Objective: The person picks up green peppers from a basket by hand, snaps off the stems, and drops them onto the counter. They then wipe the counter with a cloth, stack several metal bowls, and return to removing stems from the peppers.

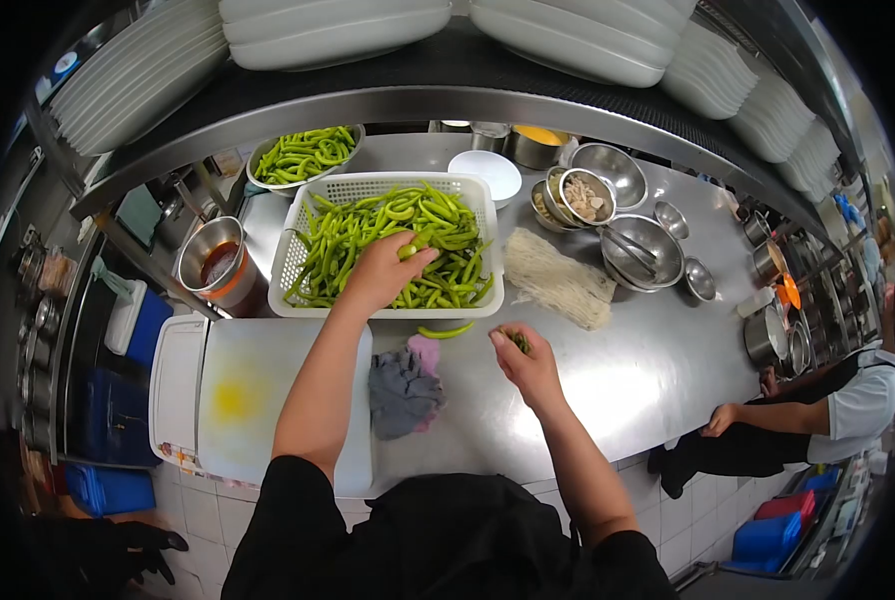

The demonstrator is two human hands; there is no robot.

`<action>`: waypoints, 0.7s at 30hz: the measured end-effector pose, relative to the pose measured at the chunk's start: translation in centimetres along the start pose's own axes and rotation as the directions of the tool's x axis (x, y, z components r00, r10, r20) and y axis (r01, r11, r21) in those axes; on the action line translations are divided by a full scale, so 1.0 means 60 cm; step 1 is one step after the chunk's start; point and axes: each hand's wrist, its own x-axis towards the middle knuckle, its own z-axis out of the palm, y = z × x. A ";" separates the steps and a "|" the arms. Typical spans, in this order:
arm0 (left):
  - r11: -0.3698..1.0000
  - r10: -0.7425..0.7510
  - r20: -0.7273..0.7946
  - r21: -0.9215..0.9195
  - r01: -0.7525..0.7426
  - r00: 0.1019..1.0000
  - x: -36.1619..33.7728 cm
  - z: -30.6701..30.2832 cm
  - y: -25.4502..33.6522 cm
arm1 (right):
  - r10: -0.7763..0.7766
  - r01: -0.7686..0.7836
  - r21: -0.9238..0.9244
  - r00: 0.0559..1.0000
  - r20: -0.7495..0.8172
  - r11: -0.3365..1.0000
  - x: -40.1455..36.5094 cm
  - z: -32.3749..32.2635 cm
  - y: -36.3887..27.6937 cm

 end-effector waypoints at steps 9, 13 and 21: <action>0.999 -0.004 -0.397 -0.033 -0.009 0.918 -0.059 0.048 -0.052 | -0.398 0.359 -0.844 0.897 0.194 0.397 0.213 0.093 0.012; 0.810 -0.279 -0.178 -0.572 0.132 0.944 -0.133 0.075 -0.090 | -0.433 0.463 -0.854 0.837 0.333 0.238 0.277 0.115 0.043; 0.916 -0.225 -0.348 -0.394 0.076 0.910 -0.142 0.066 -0.101 | -0.664 0.571 -0.683 0.729 0.167 0.455 0.256 0.112 -0.019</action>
